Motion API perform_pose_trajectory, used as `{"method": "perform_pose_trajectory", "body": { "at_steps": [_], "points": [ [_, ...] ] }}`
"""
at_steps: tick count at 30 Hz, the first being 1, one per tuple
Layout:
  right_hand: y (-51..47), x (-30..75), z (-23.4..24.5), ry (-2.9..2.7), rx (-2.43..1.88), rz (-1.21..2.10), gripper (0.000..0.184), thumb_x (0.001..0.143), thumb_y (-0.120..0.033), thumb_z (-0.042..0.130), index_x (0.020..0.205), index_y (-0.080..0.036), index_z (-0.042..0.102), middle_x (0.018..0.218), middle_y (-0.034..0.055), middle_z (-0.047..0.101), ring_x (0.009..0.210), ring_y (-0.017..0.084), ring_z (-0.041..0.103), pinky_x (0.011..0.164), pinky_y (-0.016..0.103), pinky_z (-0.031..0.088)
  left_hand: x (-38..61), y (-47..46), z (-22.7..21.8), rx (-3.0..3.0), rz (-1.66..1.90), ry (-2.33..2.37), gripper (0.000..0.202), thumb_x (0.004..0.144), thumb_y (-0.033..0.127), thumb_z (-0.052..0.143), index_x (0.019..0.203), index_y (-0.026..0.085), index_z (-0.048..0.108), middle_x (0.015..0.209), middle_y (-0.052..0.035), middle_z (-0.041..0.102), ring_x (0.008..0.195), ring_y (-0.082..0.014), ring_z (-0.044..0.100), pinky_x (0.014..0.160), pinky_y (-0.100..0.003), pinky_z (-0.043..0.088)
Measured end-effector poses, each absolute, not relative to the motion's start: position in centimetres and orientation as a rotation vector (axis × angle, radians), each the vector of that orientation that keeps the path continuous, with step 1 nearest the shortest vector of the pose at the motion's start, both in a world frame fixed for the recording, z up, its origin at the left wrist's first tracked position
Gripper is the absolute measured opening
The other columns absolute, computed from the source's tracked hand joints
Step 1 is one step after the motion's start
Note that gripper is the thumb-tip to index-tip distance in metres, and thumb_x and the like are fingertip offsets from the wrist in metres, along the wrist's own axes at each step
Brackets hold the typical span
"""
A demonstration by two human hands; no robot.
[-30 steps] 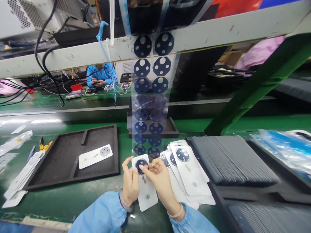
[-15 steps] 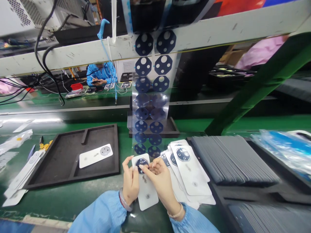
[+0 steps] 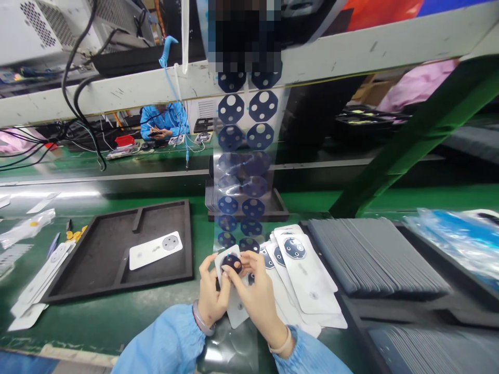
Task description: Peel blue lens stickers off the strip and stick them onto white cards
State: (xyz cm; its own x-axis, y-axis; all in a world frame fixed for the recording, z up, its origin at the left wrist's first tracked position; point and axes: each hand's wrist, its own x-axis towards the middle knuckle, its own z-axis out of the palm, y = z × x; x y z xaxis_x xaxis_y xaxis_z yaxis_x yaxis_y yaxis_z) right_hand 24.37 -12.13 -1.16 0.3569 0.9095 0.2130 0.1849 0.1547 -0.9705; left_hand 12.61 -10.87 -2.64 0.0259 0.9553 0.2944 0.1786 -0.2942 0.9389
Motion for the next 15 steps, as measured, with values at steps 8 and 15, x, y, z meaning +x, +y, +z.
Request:
{"method": "perform_pose_trajectory", "body": {
  "at_steps": [8, 15],
  "points": [
    [-11.7, 24.6, -1.2, -1.164, -1.372, 0.488, 0.061, 0.074, -0.040, 0.077, 0.124, -0.022, 0.048, 0.120, 0.0127, 0.057, 0.101, 0.028, 0.058, 0.087, 0.046, 0.050, 12.5, -10.6, -2.6, 1.518, 1.278, 1.257, 0.037, 0.090, 0.045, 0.054, 0.098, 0.013, 0.070, 0.140, -0.0171, 0.037, 0.120, -0.0315, 0.056, 0.102, -0.040, 0.049],
    [-11.6, 24.5, -0.5, -1.069, -1.216, 0.908, 0.056, 0.078, -0.037, 0.072, 0.126, -0.025, 0.044, 0.115, 0.0082, 0.062, 0.100, 0.024, 0.063, 0.086, 0.040, 0.053, 12.7, -10.3, -2.3, 1.337, 1.259, 1.205, 0.043, 0.087, 0.051, 0.059, 0.110, 0.015, 0.065, 0.146, -0.0159, 0.034, 0.108, -0.0271, 0.064, 0.093, -0.036, 0.054]
  ]
}}
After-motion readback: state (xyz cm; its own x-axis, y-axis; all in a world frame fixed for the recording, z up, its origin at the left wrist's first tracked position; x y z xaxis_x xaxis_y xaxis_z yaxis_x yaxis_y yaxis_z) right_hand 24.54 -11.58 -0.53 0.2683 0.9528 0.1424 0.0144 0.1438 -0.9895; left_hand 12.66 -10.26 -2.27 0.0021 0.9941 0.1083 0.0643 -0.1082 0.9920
